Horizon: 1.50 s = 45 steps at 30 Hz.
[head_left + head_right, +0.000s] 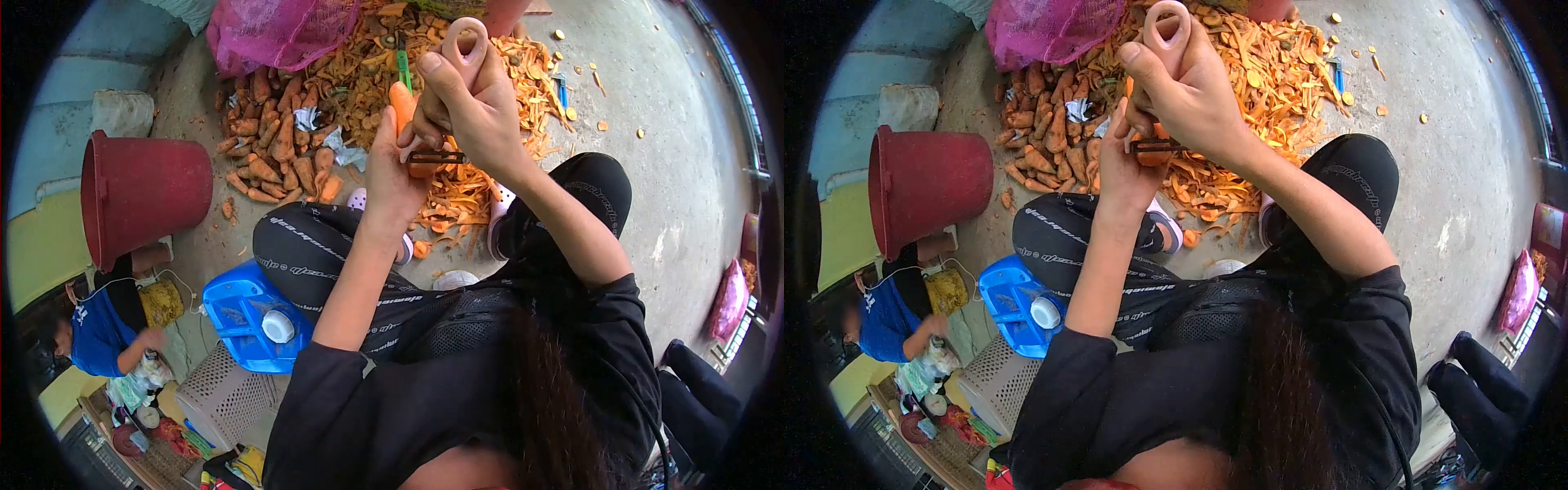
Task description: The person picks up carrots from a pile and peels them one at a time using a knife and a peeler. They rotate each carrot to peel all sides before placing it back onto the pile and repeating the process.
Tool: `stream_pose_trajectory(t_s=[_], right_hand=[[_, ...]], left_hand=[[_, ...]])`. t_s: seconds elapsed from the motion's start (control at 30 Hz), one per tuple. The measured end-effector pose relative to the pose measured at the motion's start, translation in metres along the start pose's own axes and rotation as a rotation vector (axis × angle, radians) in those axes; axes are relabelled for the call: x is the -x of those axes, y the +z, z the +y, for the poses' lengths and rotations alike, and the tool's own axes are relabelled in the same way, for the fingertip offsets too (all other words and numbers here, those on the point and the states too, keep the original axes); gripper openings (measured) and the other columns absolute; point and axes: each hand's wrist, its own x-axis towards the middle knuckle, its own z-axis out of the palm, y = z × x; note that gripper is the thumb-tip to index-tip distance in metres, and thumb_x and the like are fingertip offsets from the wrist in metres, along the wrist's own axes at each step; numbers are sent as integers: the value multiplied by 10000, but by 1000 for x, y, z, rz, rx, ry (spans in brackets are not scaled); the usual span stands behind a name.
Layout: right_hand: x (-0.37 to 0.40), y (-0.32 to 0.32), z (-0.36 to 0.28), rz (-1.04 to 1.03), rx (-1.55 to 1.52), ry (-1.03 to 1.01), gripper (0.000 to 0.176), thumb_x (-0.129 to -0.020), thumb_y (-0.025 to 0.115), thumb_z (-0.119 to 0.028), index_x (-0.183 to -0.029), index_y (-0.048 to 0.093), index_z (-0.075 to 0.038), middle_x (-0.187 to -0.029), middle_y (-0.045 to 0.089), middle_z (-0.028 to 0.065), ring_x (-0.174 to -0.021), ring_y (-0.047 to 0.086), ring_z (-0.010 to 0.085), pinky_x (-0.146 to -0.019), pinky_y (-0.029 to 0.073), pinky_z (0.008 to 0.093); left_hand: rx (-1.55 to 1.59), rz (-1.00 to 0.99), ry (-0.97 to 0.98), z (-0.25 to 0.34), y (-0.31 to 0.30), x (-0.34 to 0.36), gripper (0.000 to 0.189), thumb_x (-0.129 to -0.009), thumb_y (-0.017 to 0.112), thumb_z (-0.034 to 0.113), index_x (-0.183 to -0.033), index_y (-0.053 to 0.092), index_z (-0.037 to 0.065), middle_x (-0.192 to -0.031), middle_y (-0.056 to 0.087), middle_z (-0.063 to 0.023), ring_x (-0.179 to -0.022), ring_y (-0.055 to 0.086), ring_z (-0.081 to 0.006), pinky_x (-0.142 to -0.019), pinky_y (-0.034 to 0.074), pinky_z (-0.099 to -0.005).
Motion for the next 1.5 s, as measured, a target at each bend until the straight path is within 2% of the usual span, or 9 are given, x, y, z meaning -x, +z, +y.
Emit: stream_pose_trajectory(t_s=[0.23,0.43,0.57,0.73,0.9,1.13,1.23,1.33,1.5], right_hand=[[-39,-29,-5,36,-21,-30,169,-955,446,-110,-1081,338,-81,-667,392,-15,-486,415,77,-445,429,241],[-75,-62,20,314,760,-443,128,-955,452,-111,-1036,356,-87,-660,402,-8,-442,376,72,-400,396,245],[-56,-42,-4,81,-56,-200,113,-957,448,-138,-978,341,-107,-650,402,-4,-436,383,76,-384,388,242],[-8,3,-15,81,-14,14,166,-942,486,-165,-935,344,-79,-554,375,11,-412,417,116,-456,498,304],[0,6,-6,16,45,-15,170,-950,474,-163,-937,335,-66,-541,369,11,-398,404,97,-376,336,244],[-26,-10,-11,107,-57,20,120,-955,449,-144,-942,335,-109,-649,397,-1,-425,379,82,-386,393,239],[-70,-52,12,126,86,-254,119,-949,454,-147,-972,348,-96,-657,426,22,-462,452,100,-416,415,239],[-86,-72,20,389,1142,-734,117,-955,445,-136,-997,351,-81,-683,431,21,-477,471,99,-430,425,235],[-63,-48,-10,224,250,-383,137,-959,448,-159,-1002,330,-105,-661,430,31,-456,451,97,-397,426,230]], left_hand=[[-144,33,-14,-19,17,9,412,-995,313,387,-1183,478,60,-879,528,-37,-775,531,-124,-654,481,-288],[-173,50,0,-13,25,7,466,-989,330,361,-1244,426,-16,-801,509,-55,-708,505,-157,-611,447,-299],[-37,102,73,-3,9,0,412,-982,349,329,-1236,452,22,-954,578,-73,-803,572,-169,-700,503,-321],[-50,209,16,-4,13,0,371,-985,354,383,-1147,511,88,-1005,598,-27,-854,581,-130,-735,503,-284],[-54,231,-24,-3,14,4,376,-982,357,399,-1103,517,81,-946,584,-15,-841,577,-125,-744,488,-280],[-153,148,24,-20,14,3,328,-976,412,351,-1134,489,73,-944,557,-29,-824,552,-127,-727,475,-296],[-306,126,-15,-24,21,9,390,-974,394,393,-1148,480,55,-876,549,-71,-743,541,-165,-674,478,-321],[-182,-11,-119,-15,24,8,408,-962,417,411,-1134,477,46,-841,534,-70,-711,530,-155,-639,473,-307],[-153,133,-46,-9,12,0,403,-948,434,433,-1113,473,67,-835,543,-51,-736,565,-165,-605,504,-310]])
